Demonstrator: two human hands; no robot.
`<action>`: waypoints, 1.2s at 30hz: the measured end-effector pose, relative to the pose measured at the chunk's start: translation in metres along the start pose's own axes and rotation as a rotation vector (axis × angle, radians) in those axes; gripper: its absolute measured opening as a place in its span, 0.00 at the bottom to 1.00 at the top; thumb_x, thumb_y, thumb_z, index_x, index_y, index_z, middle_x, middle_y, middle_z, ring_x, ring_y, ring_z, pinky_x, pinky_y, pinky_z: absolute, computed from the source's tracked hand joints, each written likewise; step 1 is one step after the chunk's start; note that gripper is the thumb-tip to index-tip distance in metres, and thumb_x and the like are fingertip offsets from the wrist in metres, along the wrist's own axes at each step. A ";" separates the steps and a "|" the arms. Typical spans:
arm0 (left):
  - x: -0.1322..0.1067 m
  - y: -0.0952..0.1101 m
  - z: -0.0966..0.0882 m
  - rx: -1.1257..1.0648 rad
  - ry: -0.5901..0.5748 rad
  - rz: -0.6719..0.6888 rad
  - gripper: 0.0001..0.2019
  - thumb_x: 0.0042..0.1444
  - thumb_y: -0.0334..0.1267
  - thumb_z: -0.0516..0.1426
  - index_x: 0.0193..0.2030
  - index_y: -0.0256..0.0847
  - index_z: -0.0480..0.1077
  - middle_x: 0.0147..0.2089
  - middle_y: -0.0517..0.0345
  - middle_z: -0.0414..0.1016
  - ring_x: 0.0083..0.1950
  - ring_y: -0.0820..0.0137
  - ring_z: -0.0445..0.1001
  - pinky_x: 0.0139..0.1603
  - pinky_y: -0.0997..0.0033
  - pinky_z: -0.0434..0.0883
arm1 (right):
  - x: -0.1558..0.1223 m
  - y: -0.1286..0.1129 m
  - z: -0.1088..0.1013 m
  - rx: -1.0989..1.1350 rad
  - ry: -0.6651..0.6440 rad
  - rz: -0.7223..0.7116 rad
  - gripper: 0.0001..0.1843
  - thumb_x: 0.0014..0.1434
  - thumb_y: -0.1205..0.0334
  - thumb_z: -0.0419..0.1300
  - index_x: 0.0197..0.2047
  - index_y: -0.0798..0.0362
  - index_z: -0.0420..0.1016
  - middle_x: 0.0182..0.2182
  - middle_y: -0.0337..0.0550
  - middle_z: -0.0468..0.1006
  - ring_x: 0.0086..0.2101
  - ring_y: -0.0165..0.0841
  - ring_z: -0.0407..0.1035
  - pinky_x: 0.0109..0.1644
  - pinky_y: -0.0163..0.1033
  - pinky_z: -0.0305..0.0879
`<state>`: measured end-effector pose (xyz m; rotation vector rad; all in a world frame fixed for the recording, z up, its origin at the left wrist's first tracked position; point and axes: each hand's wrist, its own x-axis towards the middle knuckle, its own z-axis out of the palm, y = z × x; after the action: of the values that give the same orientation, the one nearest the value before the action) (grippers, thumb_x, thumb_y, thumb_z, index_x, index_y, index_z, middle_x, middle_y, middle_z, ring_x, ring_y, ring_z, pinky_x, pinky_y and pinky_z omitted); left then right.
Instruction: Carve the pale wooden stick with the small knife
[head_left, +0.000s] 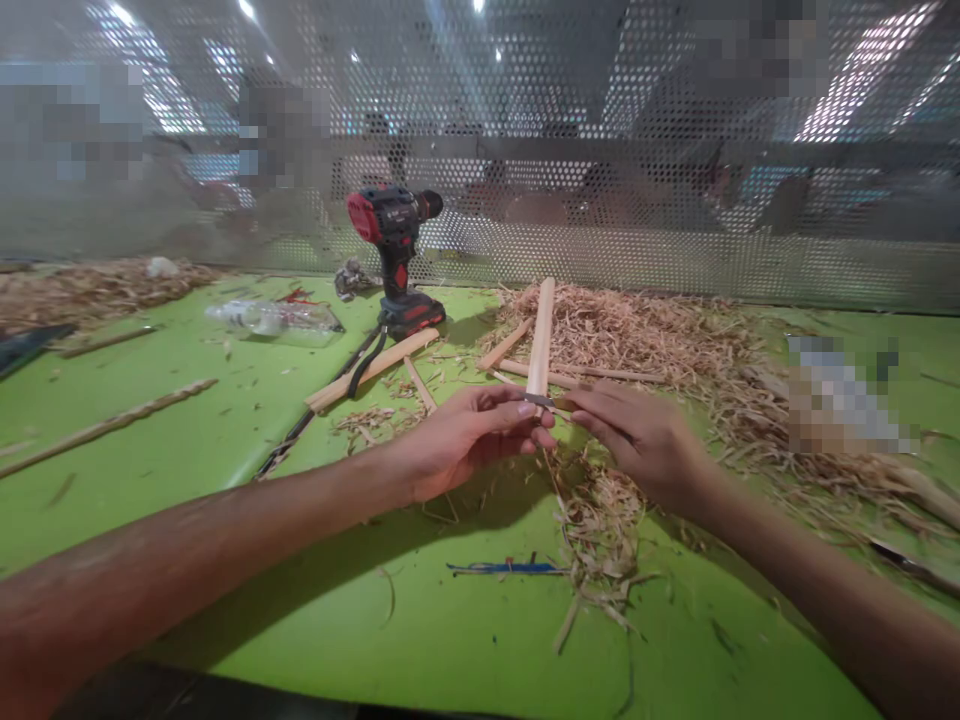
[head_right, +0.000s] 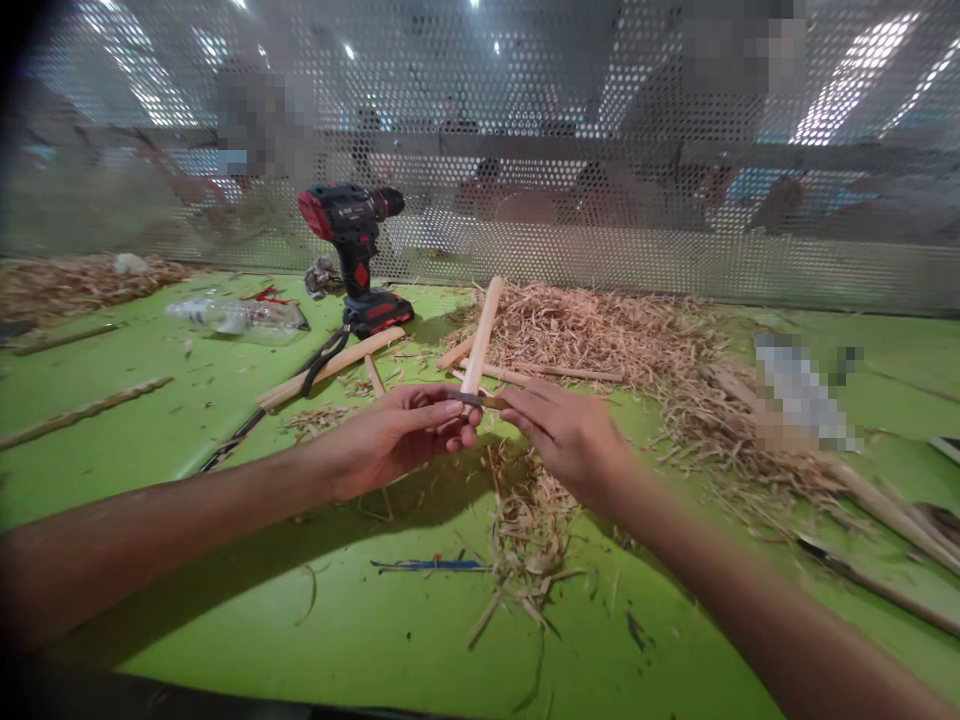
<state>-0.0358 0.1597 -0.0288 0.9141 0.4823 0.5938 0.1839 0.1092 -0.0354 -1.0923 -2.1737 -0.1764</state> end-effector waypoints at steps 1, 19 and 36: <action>0.000 0.000 -0.001 0.004 -0.012 0.004 0.04 0.60 0.26 0.59 0.39 0.30 0.76 0.36 0.51 0.79 0.35 0.75 0.78 0.36 0.79 0.73 | 0.000 0.000 0.000 -0.008 0.005 -0.001 0.16 0.69 0.63 0.55 0.54 0.44 0.80 0.38 0.40 0.83 0.36 0.33 0.78 0.37 0.37 0.77; 0.002 0.000 -0.006 -0.028 -0.095 0.040 0.03 0.59 0.24 0.60 0.38 0.27 0.76 0.37 0.52 0.75 0.32 0.79 0.74 0.35 0.83 0.74 | 0.000 0.007 0.000 -0.128 0.009 -0.016 0.15 0.70 0.61 0.54 0.51 0.52 0.80 0.34 0.44 0.82 0.31 0.31 0.75 0.29 0.34 0.70; 0.009 -0.004 -0.013 -0.124 -0.053 -0.042 0.07 0.63 0.22 0.55 0.42 0.23 0.75 0.37 0.50 0.77 0.32 0.79 0.76 0.36 0.83 0.76 | -0.003 0.018 0.008 -0.246 -0.008 0.003 0.16 0.70 0.59 0.52 0.52 0.52 0.81 0.41 0.46 0.84 0.38 0.34 0.78 0.38 0.37 0.76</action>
<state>-0.0360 0.1715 -0.0397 0.7976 0.4117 0.5541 0.1947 0.1216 -0.0461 -1.2319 -2.1988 -0.4483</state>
